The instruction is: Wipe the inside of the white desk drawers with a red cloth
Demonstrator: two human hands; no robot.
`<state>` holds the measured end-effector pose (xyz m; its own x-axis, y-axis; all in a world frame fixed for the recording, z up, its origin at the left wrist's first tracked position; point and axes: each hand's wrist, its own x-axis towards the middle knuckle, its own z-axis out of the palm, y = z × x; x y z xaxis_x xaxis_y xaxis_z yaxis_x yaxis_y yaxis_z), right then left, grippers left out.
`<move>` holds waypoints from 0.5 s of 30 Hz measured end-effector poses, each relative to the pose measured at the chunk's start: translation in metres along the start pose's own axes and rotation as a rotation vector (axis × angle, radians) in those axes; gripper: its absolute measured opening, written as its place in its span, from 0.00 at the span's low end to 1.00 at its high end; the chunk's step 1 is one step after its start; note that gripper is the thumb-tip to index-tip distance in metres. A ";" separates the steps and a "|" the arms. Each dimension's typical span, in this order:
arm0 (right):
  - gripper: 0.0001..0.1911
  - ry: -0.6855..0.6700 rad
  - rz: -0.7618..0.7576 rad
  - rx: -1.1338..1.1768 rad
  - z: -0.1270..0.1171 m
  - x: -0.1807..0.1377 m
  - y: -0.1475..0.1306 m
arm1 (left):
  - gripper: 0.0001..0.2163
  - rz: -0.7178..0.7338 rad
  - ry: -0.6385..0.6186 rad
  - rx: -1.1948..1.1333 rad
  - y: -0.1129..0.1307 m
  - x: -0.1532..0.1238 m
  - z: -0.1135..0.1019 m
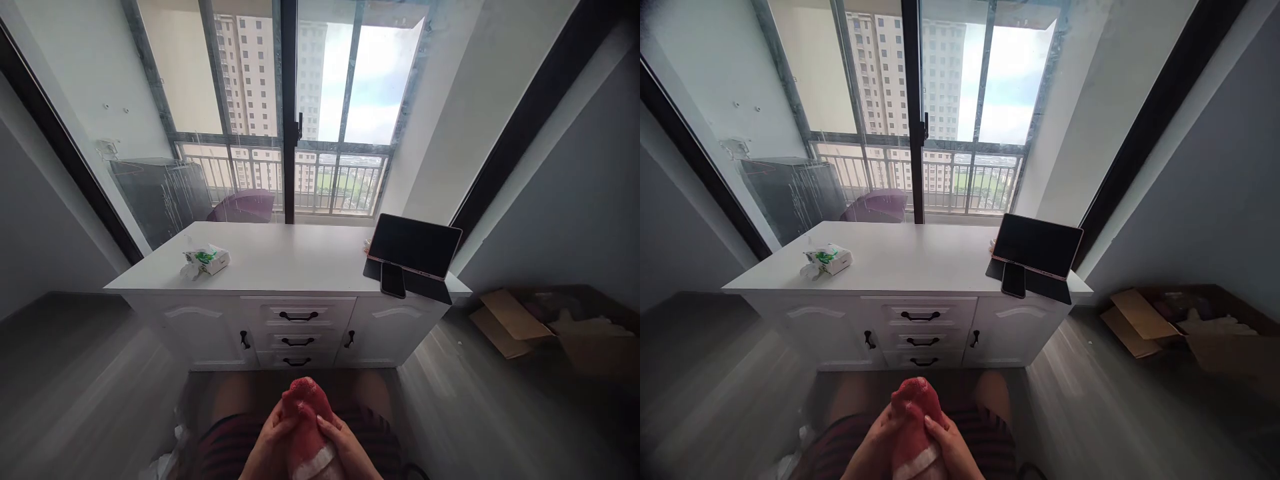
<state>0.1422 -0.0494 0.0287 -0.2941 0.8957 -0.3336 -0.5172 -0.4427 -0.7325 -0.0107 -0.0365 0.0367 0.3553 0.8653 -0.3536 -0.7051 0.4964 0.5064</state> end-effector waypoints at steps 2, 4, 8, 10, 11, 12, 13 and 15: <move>0.24 -0.002 0.016 0.010 0.003 0.001 0.005 | 0.20 0.041 0.110 -0.063 0.000 -0.001 -0.005; 0.24 -0.005 0.025 0.041 0.006 0.002 0.011 | 0.18 -0.004 0.186 -0.132 -0.001 -0.002 -0.012; 0.31 -0.002 -0.013 0.039 0.009 0.009 0.023 | 0.17 -0.217 0.137 -0.171 -0.008 -0.007 -0.025; 0.33 -0.004 -0.039 0.013 0.006 0.012 0.027 | 0.15 -0.187 0.169 -0.124 -0.010 -0.010 -0.031; 0.33 -0.014 -0.043 -0.002 0.005 0.013 0.029 | 0.15 -0.127 0.206 -0.086 -0.010 -0.011 -0.033; 0.33 -0.034 -0.039 -0.018 0.004 0.013 0.030 | 0.15 -0.049 0.244 -0.043 -0.009 -0.011 -0.035; 0.32 -0.062 -0.030 -0.036 0.003 0.013 0.030 | 0.17 0.029 0.278 -0.001 -0.008 -0.012 -0.036; 0.31 -0.119 -0.015 -0.074 0.004 0.012 0.029 | 0.20 0.138 0.322 0.048 -0.005 -0.012 -0.037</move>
<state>0.1206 -0.0515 0.0060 -0.3823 0.8887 -0.2531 -0.4630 -0.4213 -0.7798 -0.0340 -0.0518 0.0098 0.0415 0.8621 -0.5051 -0.7004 0.3856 0.6006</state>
